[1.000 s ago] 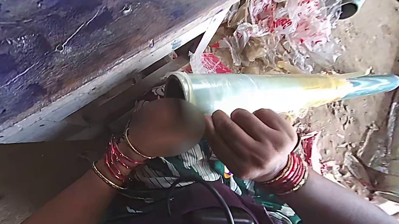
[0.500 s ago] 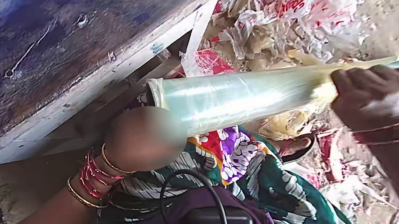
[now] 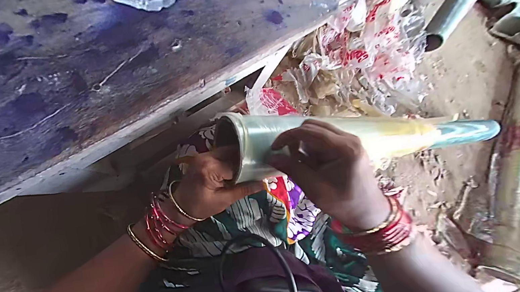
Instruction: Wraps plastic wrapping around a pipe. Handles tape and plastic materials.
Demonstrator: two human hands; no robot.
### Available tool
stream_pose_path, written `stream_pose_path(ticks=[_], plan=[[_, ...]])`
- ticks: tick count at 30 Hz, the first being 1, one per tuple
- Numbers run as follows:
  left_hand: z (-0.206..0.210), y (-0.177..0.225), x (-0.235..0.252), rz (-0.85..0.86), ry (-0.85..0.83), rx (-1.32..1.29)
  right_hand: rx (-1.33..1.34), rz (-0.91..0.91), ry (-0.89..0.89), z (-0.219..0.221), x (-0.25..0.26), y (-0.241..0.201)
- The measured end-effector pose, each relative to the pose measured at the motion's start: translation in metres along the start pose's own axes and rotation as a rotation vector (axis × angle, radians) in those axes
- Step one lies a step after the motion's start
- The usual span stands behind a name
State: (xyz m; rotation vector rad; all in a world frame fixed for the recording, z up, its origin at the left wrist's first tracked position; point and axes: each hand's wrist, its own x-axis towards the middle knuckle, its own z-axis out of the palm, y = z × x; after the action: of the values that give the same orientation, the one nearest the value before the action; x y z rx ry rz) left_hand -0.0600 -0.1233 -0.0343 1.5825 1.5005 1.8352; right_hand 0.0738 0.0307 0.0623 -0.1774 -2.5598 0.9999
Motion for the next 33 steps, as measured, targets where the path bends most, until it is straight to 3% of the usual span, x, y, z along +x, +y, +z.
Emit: stream_pose_path(ticks=[4,14,22,25,28,33], plan=[[0.000,-0.001,-0.003,0.045,-0.033,0.004,-0.057,-0.050,0.048,0.017,0.018,-0.017],[-0.001,-0.004,-0.006,0.131,-0.081,0.068,-0.030,-0.329,-0.211,0.000,0.037,-0.003],[-0.002,-0.006,-0.010,0.176,-0.168,0.082,-0.088,-0.264,-0.398,-0.002,0.034,-0.014],[-0.004,-0.005,-0.010,0.187,-0.190,0.104,-0.058,-0.099,-0.323,-0.004,0.024,-0.018],[-0.003,-0.005,-0.010,0.196,-0.193,0.117,0.046,0.149,-0.120,-0.001,0.012,-0.024],[-0.002,-0.003,-0.009,0.218,-0.172,0.130,-0.099,0.089,0.008,0.015,0.003,-0.036]])
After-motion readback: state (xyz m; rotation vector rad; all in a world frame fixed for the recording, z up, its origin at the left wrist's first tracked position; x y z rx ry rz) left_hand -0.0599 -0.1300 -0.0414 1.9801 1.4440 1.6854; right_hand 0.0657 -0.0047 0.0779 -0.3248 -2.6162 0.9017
